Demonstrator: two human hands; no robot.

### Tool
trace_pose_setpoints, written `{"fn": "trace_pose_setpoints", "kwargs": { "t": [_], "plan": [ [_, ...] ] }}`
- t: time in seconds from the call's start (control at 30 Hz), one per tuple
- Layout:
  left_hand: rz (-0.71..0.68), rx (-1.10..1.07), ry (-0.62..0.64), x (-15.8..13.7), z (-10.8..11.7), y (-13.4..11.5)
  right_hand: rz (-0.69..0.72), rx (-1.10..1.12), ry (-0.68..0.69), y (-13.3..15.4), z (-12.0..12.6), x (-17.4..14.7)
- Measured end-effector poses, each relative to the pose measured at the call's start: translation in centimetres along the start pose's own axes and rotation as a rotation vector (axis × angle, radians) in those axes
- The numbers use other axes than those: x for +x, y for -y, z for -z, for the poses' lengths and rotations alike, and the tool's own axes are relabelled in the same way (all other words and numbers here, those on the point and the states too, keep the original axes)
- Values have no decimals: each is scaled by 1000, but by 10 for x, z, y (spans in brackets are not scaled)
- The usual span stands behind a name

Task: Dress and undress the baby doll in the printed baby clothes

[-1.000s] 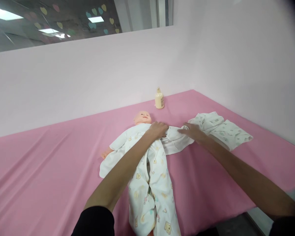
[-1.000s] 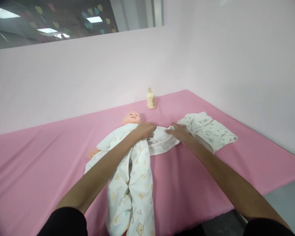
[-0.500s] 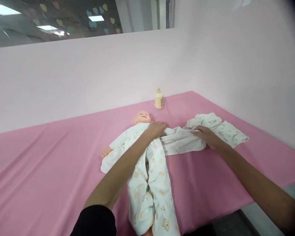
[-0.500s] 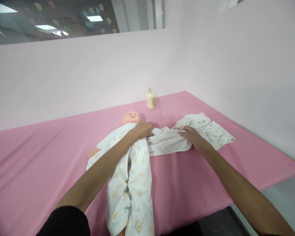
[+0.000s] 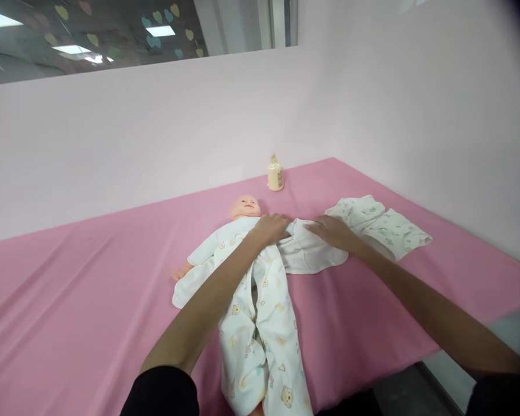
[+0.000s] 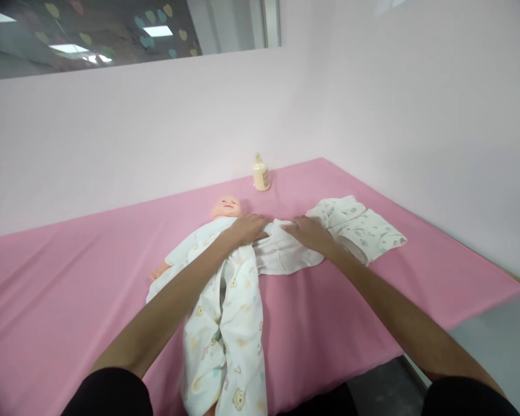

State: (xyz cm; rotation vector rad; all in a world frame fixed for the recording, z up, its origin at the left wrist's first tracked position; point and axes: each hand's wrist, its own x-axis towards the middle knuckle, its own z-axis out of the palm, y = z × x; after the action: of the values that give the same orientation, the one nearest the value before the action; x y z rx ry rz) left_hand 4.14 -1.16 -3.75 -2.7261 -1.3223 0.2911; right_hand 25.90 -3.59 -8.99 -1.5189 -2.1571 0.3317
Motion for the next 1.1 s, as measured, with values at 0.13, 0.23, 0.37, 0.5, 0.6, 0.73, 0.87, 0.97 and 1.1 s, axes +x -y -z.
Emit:
{"fn": "trace_pose_setpoints", "kwargs": {
  "t": [0.13,0.23,0.37,0.5,0.6,0.73,0.87,0.97,1.1],
  "plan": [
    [-31,0,-19,1,-3,2,29,225,147,-2,2,11],
    [-74,-20,-29,3,-4,1,44,218,116,-5,-4,12],
    [-103,-15,5,7,-1,-3,76,116,6,-5,-16,12],
    [-98,-10,-4,9,1,-5,95,82,-93,-5,-19,9],
    [-83,-32,-27,9,1,-4,101,18,-97,-13,-13,1],
    [-79,-52,-23,7,-1,-1,63,0,-80,-28,-4,-18],
    [-85,-106,-37,7,-3,3,18,43,-53,-33,4,-36],
    [-82,-152,-52,7,-6,7,-10,65,-9,-31,9,-45],
    [-68,-169,-80,7,-9,11,-31,94,88,-35,14,-52]
  ]
}}
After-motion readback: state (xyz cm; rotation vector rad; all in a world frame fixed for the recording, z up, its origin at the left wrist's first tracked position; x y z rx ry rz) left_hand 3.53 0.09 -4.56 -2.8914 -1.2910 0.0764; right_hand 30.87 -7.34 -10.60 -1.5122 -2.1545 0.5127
